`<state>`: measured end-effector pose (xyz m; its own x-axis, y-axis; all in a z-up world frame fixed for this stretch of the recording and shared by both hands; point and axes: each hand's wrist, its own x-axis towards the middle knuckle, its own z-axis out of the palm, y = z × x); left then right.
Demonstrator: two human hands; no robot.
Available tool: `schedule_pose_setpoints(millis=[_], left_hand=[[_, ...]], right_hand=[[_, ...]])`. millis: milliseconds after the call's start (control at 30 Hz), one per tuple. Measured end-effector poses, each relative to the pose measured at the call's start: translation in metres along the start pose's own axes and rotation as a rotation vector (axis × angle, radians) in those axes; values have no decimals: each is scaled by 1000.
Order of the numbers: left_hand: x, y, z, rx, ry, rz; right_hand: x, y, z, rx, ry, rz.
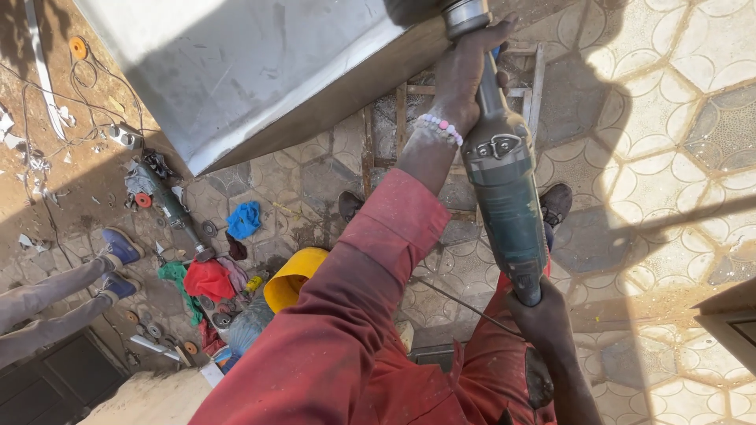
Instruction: Using a power polisher to smooth and finish the surface of a large metal sheet.
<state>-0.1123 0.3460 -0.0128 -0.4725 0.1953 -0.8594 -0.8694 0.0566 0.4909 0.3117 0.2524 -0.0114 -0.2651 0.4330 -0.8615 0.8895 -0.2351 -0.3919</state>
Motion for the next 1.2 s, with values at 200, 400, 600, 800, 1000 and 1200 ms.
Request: schedule_pose_setpoints(millis=[200,400,600,800,1000,1200], left_hand=[[-23,15,-55,-138,94,5],[1,1,-33,-114,47,15],[-7,1,-37,-88,62,-14],[-16,7,-82,-175,97,31],[11,-13,-45,-94,28,19],[-4,-3,-35,-86,41,32]], right_hand=[[12,11,8,-100,-57,-184],[14,16,7,-49,-30,-109],[12,14,2,-72,-38,-77],[21,27,24,-88,-101,-216],[18,25,12,-68,-33,-93],[24,23,5,-51,-34,-87]])
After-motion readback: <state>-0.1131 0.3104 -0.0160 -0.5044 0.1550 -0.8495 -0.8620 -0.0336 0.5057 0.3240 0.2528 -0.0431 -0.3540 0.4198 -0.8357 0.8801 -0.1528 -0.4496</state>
